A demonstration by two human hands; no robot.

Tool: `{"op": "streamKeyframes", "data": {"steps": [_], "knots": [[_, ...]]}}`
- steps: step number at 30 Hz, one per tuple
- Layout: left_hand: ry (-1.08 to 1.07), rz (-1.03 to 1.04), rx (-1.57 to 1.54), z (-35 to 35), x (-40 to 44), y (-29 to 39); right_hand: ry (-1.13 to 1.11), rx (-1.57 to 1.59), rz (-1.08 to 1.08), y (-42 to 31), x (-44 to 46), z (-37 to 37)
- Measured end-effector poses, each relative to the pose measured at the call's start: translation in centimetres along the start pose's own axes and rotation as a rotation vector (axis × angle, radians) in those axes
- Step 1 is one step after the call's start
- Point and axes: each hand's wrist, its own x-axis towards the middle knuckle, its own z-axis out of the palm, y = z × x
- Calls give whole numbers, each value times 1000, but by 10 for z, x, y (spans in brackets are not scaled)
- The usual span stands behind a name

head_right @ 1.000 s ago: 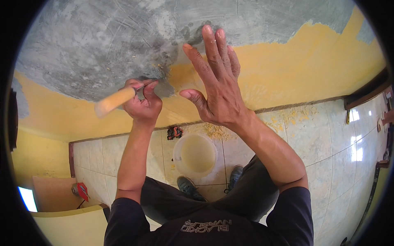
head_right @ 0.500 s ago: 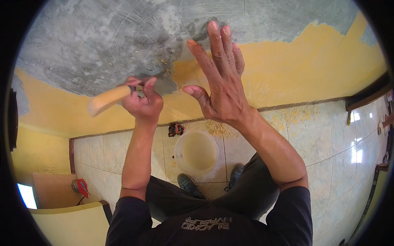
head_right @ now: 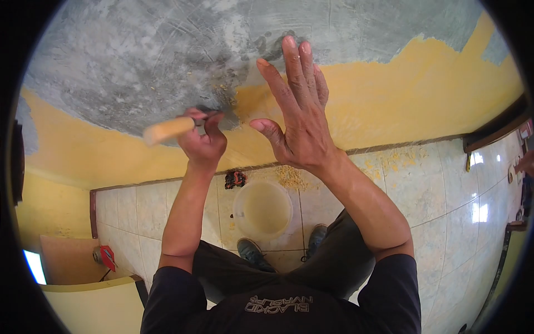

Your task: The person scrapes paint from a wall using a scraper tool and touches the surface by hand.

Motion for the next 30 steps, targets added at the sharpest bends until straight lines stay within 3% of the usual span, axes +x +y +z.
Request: {"op": "streamKeyframes", "data": {"steps": [1, 3, 4, 7, 9, 11, 13, 15, 16, 19, 23, 27, 29, 30], "knots": [[7, 6, 5, 2, -1, -2, 5, 5, -5, 1, 2, 1], [279, -28, -193, 6, 6, 3, 11, 7, -15, 0, 5, 1], [274, -29, -195, 3, 9, 5, 9, 6, -8, 0, 3, 1], [-179, 205, 282, -15, 22, 12, -4, 19, 3, -1, 2, -1], [-98, 165, 149, -7, 18, 5, -11, 12, -9, 0, 3, -2], [203, -82, -118, -1, 17, -3, -32, -6, 5, -1, -1, -2], [209, -114, -171, -4, 16, -2, 10, 47, -13, -3, 1, -1], [-99, 188, 39, -14, 16, 2, -10, 31, -5, -4, 1, -2], [33, 81, -119, -4, 14, 3, -27, 23, 13, -5, 1, -1], [-66, 97, 145, -11, 28, 14, -8, 22, 2, -5, 1, 1], [2, 66, 12, -3, 20, 3, -15, 30, 12, -4, 2, 1], [7, 175, 170, 0, 15, 9, -11, 25, 24, -6, 0, 1], [227, -43, -211, 8, 18, -1, -13, 20, 15, -4, 1, -1], [69, -43, -34, 0, 15, -1, -26, 22, 22, -5, 0, -1]]}}
